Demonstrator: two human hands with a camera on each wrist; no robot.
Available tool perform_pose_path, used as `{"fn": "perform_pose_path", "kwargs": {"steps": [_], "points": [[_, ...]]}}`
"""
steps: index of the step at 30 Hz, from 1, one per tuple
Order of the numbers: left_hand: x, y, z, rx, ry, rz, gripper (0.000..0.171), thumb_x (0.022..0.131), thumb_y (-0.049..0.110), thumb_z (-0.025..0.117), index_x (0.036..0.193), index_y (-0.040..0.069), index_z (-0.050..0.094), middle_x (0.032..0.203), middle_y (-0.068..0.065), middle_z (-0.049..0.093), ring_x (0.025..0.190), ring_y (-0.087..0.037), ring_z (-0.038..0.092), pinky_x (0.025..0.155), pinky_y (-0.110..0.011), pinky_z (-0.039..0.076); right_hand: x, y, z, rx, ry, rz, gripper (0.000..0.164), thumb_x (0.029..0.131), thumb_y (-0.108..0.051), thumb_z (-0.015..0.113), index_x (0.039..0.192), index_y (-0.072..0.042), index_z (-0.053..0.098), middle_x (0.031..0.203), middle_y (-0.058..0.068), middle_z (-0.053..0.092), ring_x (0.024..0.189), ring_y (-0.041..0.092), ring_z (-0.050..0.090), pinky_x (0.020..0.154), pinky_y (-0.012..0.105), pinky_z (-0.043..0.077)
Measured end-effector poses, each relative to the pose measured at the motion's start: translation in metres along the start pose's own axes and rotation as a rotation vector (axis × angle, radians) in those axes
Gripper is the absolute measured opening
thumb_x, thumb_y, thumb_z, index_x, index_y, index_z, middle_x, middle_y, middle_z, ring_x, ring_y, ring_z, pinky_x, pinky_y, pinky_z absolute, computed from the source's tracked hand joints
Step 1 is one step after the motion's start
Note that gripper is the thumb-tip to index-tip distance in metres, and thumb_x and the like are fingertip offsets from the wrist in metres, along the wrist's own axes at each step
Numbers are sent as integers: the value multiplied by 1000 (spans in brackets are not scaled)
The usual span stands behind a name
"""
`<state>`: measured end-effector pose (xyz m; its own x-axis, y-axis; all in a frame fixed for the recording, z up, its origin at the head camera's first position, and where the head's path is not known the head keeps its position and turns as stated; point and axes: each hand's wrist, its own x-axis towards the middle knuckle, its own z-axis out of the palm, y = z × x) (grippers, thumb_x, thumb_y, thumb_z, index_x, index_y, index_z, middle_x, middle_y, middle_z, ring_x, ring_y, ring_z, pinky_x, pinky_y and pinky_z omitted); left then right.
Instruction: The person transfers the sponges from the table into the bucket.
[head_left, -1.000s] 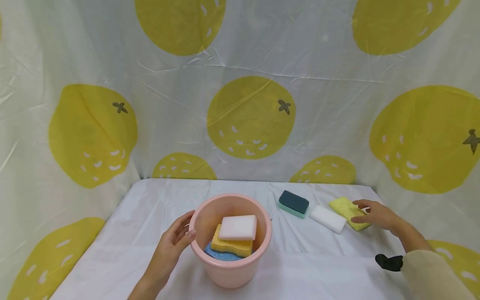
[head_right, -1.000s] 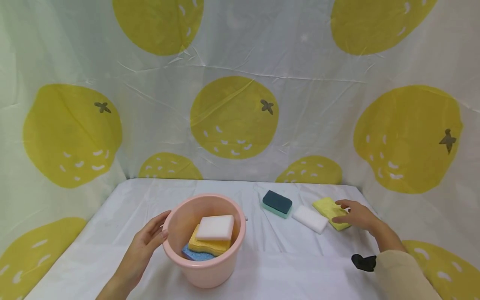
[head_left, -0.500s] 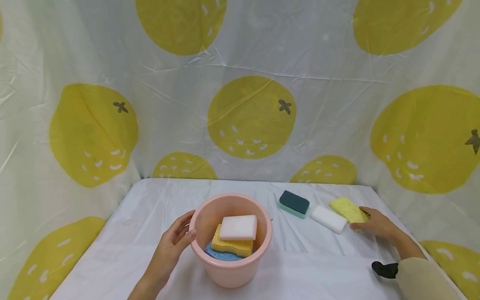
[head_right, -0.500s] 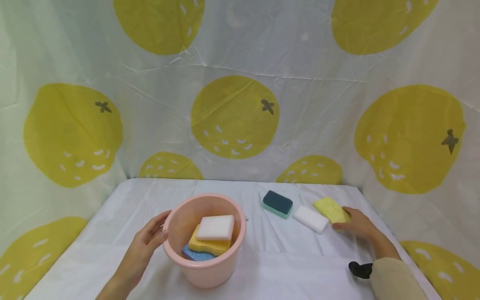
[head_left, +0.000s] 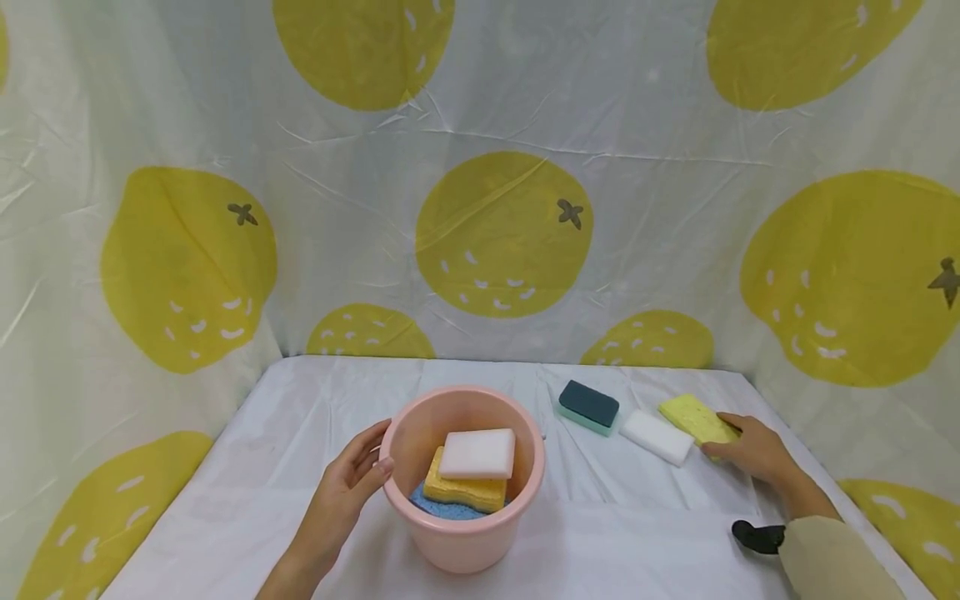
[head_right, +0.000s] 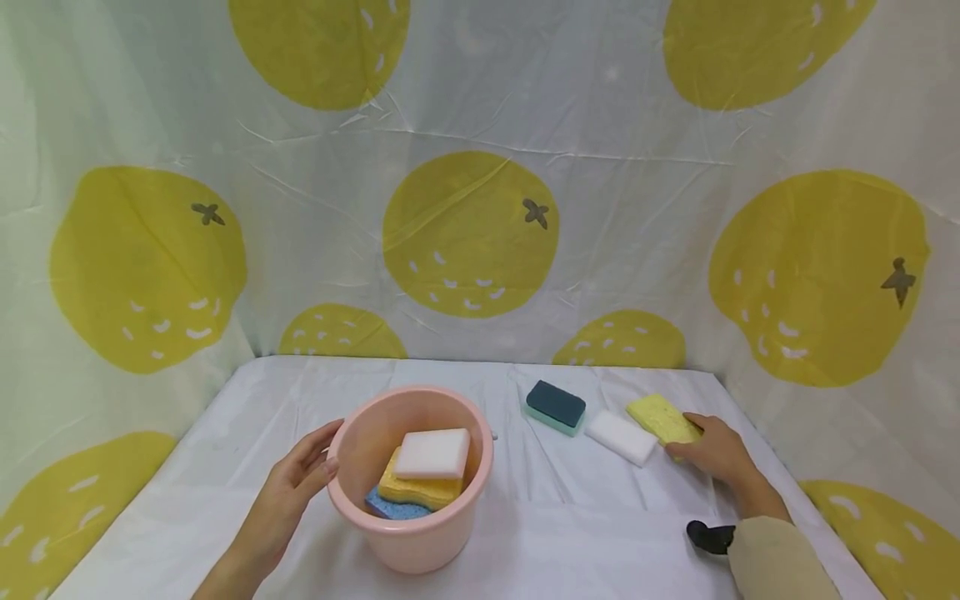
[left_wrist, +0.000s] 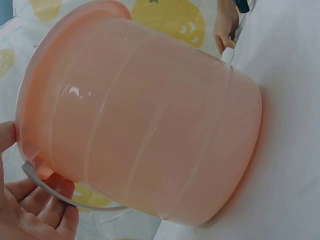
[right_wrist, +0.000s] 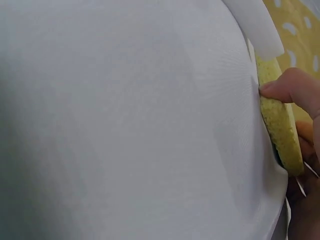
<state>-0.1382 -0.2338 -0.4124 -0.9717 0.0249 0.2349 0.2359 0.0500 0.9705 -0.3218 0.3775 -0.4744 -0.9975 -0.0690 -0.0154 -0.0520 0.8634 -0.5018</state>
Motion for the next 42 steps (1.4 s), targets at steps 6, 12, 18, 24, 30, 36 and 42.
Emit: {"fn": "perform_pose_path", "kwargs": {"steps": [6, 12, 18, 24, 30, 36, 42], "points": [[-1, -3, 0, -14, -14, 7, 51, 105, 8, 58, 154, 7, 45, 151, -16, 49, 133, -22, 54, 101, -26, 48, -3, 1, -2, 26, -11, 40, 100, 89, -52, 76, 149, 16, 33, 145, 46, 31, 126, 63, 34, 98, 75, 32], [-1, -4, 0, -18, -22, 19, 51, 105, 7, 58, 155, 6, 44, 152, -17, 48, 133, -21, 54, 101, -25, 48, -4, 3, -5, 36, 10, 22, 94, 91, -48, 75, 148, 16, 36, 144, 46, 34, 124, 61, 38, 96, 73, 35], [-1, -3, 0, -9, -20, 23, 50, 106, 7, 57, 155, 7, 45, 152, -16, 49, 133, -22, 54, 101, -25, 48, -3, -2, -13, 59, 16, 17, 90, 93, -44, 74, 148, 16, 35, 144, 45, 34, 121, 57, 40, 95, 71, 36], [-1, -3, -1, -6, -19, 24, 51, 106, 7, 58, 154, 7, 45, 151, -17, 49, 132, -24, 55, 100, -26, 49, -4, -10, -21, 60, 5, 13, 89, 93, -43, 73, 148, 16, 36, 144, 44, 35, 119, 55, 41, 94, 70, 37], [1, -2, -1, -3, -16, 21, 51, 105, 8, 58, 155, 7, 45, 151, -16, 49, 132, -22, 55, 100, -26, 49, -1, -13, -25, 43, 17, -31, 85, 92, -39, 75, 146, 16, 39, 144, 44, 36, 119, 55, 42, 93, 67, 38], [1, 0, 0, -2, -3, 2, 52, 105, 8, 59, 155, 8, 45, 152, -15, 49, 134, -25, 53, 100, -26, 49, 1, -22, -31, 15, 6, -55, 85, 92, -41, 75, 146, 16, 41, 143, 43, 39, 115, 52, 45, 89, 63, 41], [1, -1, 0, -9, -1, 3, 51, 105, 8, 58, 154, 7, 45, 152, -15, 49, 134, -25, 53, 100, -26, 49, 0, -34, -39, 8, -3, -62, 85, 93, -40, 74, 146, 16, 39, 140, 42, 41, 110, 49, 47, 85, 59, 44]]}}
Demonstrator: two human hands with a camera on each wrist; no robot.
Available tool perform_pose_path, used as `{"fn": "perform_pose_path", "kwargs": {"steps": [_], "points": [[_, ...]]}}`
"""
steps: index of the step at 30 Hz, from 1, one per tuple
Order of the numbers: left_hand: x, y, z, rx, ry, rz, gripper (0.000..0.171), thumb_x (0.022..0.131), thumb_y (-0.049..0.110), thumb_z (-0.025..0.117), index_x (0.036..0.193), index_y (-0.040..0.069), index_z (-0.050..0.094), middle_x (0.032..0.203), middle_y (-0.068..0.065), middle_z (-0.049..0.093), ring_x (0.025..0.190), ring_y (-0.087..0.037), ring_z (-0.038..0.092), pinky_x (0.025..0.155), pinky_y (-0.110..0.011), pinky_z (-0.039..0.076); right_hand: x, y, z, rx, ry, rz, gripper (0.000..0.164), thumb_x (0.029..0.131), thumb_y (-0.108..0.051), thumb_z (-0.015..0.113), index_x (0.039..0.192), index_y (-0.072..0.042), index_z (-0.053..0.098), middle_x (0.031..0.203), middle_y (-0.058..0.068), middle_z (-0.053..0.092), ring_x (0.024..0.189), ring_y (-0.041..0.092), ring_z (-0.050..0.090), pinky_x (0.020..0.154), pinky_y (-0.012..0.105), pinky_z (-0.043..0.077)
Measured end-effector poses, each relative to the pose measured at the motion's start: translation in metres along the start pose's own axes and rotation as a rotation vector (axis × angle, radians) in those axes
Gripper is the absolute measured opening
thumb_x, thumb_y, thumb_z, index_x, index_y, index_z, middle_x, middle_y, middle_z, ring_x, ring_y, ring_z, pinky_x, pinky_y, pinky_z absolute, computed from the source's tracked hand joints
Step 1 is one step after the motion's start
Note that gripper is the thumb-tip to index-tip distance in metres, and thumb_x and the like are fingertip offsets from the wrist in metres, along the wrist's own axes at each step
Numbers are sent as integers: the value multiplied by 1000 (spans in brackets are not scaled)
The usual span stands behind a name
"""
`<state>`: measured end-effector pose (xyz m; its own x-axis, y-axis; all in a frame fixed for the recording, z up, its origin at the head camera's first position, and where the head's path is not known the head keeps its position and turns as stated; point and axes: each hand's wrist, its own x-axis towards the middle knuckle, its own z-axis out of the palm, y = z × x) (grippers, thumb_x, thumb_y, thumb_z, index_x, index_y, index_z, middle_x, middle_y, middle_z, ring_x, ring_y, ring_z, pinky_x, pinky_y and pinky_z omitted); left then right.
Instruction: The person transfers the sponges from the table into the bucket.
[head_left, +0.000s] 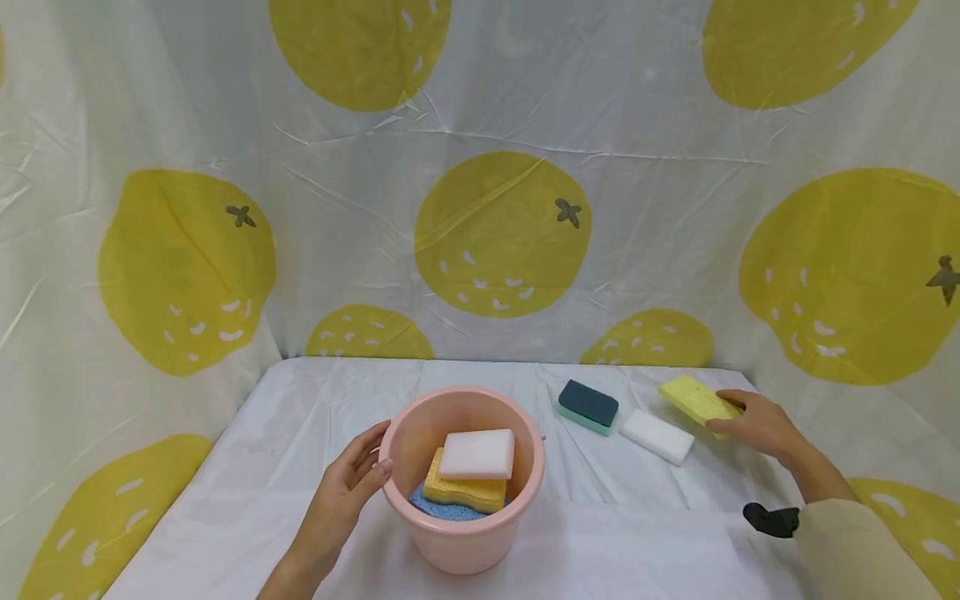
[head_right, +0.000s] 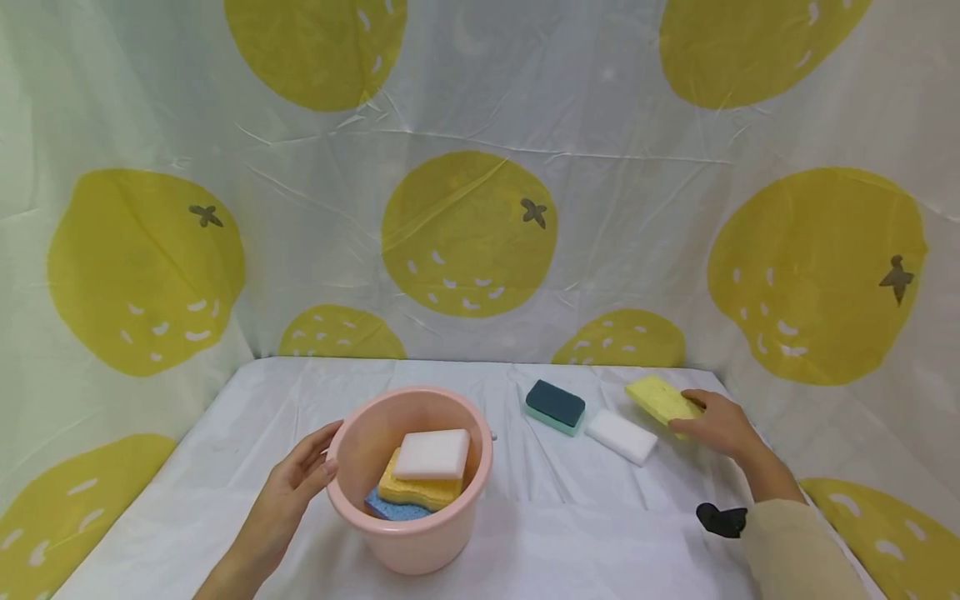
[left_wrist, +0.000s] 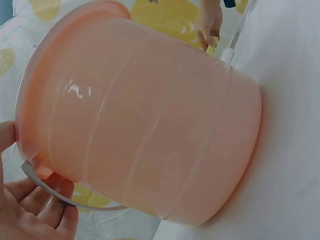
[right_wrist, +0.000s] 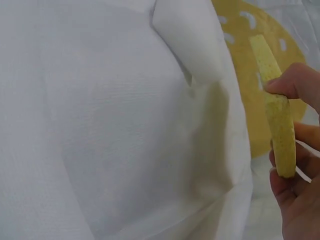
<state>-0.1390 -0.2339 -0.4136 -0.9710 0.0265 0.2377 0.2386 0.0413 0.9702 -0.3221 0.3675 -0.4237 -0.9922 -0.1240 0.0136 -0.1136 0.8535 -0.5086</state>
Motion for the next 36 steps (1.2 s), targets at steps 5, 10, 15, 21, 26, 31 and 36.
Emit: {"fn": "perform_pose_path", "kwargs": {"steps": [5, 10, 15, 21, 26, 31, 36], "points": [[-1, -3, 0, -4, -11, 8, 51, 105, 7, 58, 154, 6, 44, 151, -17, 49, 133, -21, 55, 100, -26, 49, -1, -5, -5, -14, -3, -6, 84, 94, -40, 73, 146, 17, 39, 139, 43, 41, 108, 48, 48, 83, 56, 46], [0, -3, 0, 2, -10, 17, 50, 105, 7, 58, 154, 7, 45, 151, -16, 49, 132, -20, 55, 100, -25, 48, 0, -10, -9, -23, -1, -30, 83, 93, -39, 74, 145, 16, 41, 139, 44, 41, 108, 48, 49, 82, 55, 46], [0, -2, 0, 2, -10, 10, 51, 105, 8, 58, 154, 7, 45, 152, -15, 49, 132, -20, 55, 101, -25, 48, 0, -15, -13, -30, -1, -39, 84, 92, -40, 75, 145, 16, 42, 140, 44, 41, 110, 49, 49, 82, 56, 46], [0, 0, 0, -1, -8, 0, 51, 105, 9, 58, 154, 8, 45, 152, -15, 49, 133, -21, 54, 101, -25, 48, 4, -19, -19, -41, 4, -80, 83, 92, -39, 76, 145, 16, 43, 142, 44, 41, 115, 52, 49, 86, 60, 46], [0, 0, 0, 2, -4, 5, 51, 105, 9, 59, 154, 8, 45, 151, -15, 50, 133, -23, 54, 100, -26, 48, 8, -24, -25, -58, -1, -100, 82, 92, -39, 76, 144, 15, 45, 142, 43, 42, 113, 50, 50, 84, 58, 46], [0, 0, 0, 4, -2, 5, 51, 105, 8, 58, 154, 7, 45, 151, -16, 49, 133, -25, 54, 100, -26, 49, 9, -29, -30, -69, -10, -97, 81, 92, -39, 75, 143, 16, 45, 140, 42, 45, 108, 47, 52, 80, 55, 47], [0, 0, 0, 4, -1, 2, 51, 105, 8, 58, 154, 8, 45, 152, -16, 49, 134, -25, 54, 100, -26, 49, 11, -37, -34, -79, -5, -111, 82, 93, -38, 75, 142, 19, 44, 136, 41, 49, 103, 43, 53, 78, 51, 49]]}}
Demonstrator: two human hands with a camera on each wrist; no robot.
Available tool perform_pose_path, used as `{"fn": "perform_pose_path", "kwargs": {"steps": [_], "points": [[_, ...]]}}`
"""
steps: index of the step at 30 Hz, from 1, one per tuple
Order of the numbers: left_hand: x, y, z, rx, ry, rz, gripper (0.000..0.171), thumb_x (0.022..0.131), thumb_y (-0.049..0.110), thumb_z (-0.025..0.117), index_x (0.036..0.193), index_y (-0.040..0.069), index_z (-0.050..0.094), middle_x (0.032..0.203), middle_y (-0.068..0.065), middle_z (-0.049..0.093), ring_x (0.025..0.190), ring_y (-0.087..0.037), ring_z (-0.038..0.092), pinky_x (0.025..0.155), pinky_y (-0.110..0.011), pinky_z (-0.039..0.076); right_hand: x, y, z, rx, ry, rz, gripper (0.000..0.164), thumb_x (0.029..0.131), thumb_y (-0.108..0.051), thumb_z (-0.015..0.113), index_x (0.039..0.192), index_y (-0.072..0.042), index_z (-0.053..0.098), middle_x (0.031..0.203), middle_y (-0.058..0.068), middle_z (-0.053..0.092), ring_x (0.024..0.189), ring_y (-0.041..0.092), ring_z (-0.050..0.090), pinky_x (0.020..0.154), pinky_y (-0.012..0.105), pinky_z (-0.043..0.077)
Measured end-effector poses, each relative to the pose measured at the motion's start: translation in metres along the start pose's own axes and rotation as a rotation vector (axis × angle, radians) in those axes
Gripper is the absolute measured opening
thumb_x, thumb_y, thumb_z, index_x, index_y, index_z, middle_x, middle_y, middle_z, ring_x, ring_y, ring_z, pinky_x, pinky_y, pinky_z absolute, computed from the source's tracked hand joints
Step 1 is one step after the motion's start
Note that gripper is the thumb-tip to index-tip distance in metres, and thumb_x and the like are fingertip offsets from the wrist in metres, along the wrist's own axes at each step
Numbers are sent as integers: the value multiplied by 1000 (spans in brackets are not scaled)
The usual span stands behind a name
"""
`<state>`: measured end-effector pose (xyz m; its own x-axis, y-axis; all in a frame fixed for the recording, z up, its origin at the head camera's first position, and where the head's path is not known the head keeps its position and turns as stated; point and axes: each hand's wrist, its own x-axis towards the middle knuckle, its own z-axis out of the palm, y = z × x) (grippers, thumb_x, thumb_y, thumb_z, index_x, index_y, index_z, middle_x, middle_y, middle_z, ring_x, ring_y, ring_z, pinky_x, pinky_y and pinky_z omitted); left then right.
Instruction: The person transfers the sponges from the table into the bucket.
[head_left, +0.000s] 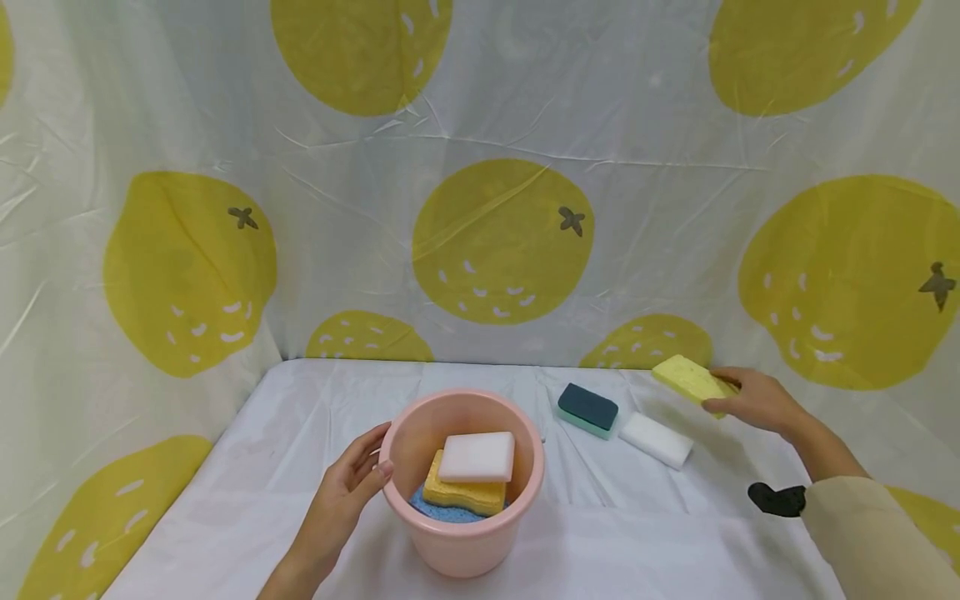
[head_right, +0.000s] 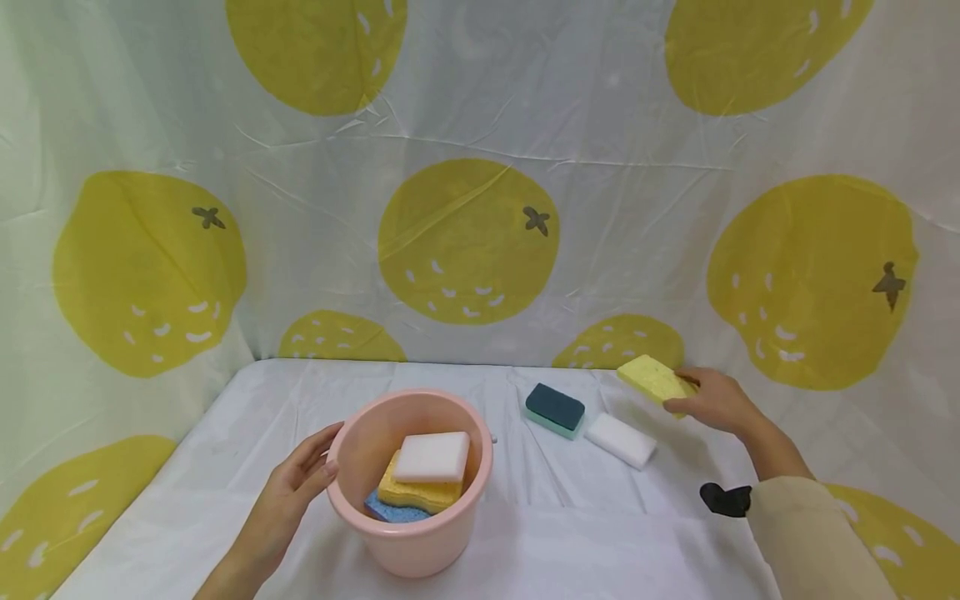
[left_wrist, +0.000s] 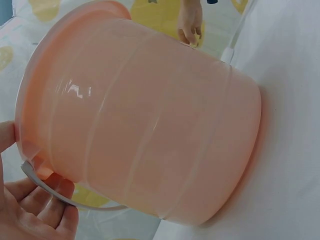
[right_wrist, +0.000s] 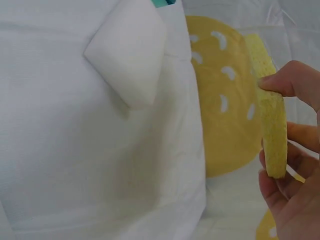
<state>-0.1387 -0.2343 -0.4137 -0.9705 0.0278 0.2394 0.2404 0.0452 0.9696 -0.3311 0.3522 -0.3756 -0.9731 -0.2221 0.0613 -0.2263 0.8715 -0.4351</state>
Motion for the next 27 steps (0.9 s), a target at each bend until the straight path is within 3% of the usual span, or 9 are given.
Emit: {"fn": "perform_pose_path", "kwargs": {"steps": [17, 27], "points": [[0, 0, 0, 5, 10, -10, 51, 105, 9, 59, 154, 8, 46, 151, -15, 50, 134, -25, 53, 100, -25, 48, 12, -28, -9, -10, 0, -56, 82, 93, -38, 74, 145, 17, 44, 141, 42, 46, 118, 52, 50, 92, 66, 46], [-1, 1, 0, 4, 17, -21, 51, 105, 10, 60, 154, 9, 46, 151, -14, 50, 134, -26, 53, 100, -25, 49, 14, -43, -12, -13, 15, -87, 81, 92, -38, 76, 144, 16, 47, 140, 40, 49, 118, 52, 51, 91, 64, 47]]}}
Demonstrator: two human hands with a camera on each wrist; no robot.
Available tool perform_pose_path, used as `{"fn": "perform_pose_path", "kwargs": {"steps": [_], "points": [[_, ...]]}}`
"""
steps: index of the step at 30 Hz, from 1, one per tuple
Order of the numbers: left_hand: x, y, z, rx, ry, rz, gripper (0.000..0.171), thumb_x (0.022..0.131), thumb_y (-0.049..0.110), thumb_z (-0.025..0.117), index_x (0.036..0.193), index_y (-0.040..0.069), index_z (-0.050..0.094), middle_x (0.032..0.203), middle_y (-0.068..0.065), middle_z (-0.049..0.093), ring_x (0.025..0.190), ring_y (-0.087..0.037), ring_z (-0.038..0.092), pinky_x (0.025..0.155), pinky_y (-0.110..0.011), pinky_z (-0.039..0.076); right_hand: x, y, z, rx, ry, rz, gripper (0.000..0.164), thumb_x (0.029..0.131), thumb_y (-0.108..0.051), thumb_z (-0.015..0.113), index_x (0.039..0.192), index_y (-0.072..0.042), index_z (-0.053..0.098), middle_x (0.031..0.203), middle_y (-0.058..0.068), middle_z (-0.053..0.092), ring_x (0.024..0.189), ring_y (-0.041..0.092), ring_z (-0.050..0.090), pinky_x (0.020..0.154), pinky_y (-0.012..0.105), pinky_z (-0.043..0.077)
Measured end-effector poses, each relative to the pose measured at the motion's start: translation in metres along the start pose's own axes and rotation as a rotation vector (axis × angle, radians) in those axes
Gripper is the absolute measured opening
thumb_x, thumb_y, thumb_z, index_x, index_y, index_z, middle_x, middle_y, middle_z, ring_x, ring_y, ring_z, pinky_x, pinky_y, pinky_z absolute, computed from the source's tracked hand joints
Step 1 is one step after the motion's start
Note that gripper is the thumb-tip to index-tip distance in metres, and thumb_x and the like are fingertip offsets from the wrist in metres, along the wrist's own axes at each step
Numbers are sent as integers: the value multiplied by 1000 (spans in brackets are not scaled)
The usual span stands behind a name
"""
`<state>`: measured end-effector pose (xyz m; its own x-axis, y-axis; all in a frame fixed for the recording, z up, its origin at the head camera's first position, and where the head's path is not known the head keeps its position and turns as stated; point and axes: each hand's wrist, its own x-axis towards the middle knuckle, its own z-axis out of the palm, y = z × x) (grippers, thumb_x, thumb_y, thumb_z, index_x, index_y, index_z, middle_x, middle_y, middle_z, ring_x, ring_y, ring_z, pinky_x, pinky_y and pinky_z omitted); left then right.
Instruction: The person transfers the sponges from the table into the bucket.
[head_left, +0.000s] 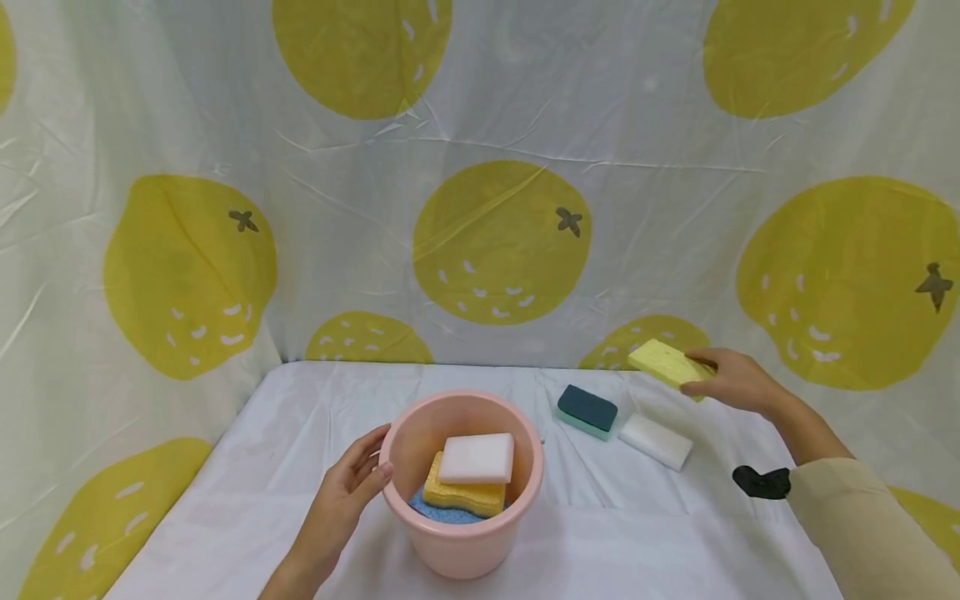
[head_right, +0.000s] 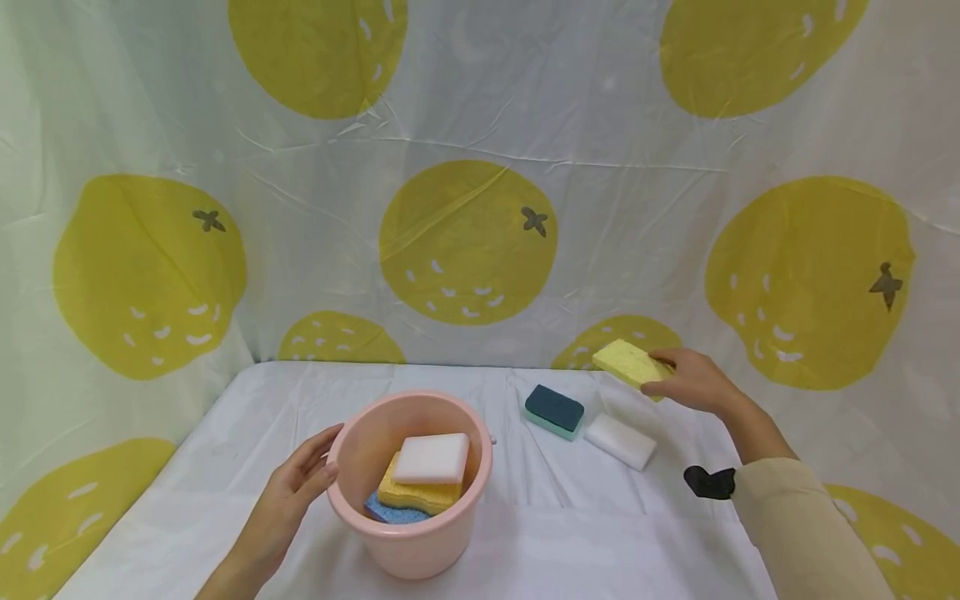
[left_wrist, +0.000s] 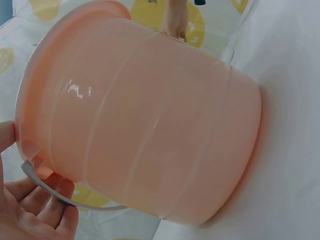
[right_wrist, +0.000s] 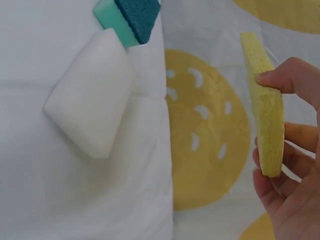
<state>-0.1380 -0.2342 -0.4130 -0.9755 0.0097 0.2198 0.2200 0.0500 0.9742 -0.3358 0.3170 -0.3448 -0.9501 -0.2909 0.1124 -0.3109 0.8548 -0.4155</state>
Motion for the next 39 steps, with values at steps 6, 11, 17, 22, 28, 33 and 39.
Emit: {"fn": "perform_pose_path", "kwargs": {"steps": [6, 11, 17, 22, 28, 33, 39], "points": [[0, 0, 0, 8, 4, 15, 50, 105, 9, 59, 153, 8, 47, 150, -15, 51, 132, -25, 54, 99, -25, 49, 3, -10, -1, -7, 13, -43, 79, 90, -38, 78, 143, 13, 50, 136, 37, 54, 115, 47, 55, 89, 60, 48], [0, -2, 0, 8, 3, 14, 50, 105, 9, 59, 154, 8, 47, 150, -14, 51, 132, -23, 55, 99, -25, 49, 4, -18, 0, -10, 17, -60, 76, 89, -37, 79, 141, 12, 53, 133, 32, 58, 109, 42, 57, 86, 54, 50], [1, -3, -1, 7, 3, 9, 50, 105, 9, 59, 154, 9, 47, 151, -14, 50, 132, -23, 54, 100, -25, 49, 4, -23, -1, -14, 6, -62, 77, 89, -37, 79, 142, 11, 53, 133, 31, 58, 107, 40, 56, 84, 53, 51], [1, -2, -1, 6, 5, 2, 50, 105, 10, 60, 153, 10, 47, 151, -13, 50, 132, -22, 54, 100, -25, 48, 4, -28, -1, -16, 2, -76, 75, 89, -38, 78, 142, 10, 54, 135, 30, 58, 110, 40, 56, 86, 55, 51], [1, -3, -1, 5, -2, 11, 50, 105, 10, 59, 154, 9, 47, 152, -14, 49, 132, -20, 55, 100, -25, 48, 3, -33, 0, -13, -2, -95, 75, 88, -38, 79, 142, 8, 53, 136, 29, 58, 111, 40, 55, 87, 55, 51], [1, -4, -1, -1, -9, 19, 51, 105, 9, 59, 154, 8, 46, 152, -15, 49, 132, -21, 54, 100, -25, 49, -1, -41, 1, 0, 16, -134, 73, 87, -36, 80, 142, 6, 56, 135, 25, 60, 113, 37, 56, 88, 53, 50], [1, -5, -1, -1, -7, 22, 51, 105, 8, 59, 154, 8, 46, 152, -15, 49, 133, -23, 54, 100, -25, 48, -2, -50, 3, -3, 32, -177, 70, 86, -32, 82, 139, 6, 59, 133, 22, 62, 111, 35, 57, 88, 51, 49]]}}
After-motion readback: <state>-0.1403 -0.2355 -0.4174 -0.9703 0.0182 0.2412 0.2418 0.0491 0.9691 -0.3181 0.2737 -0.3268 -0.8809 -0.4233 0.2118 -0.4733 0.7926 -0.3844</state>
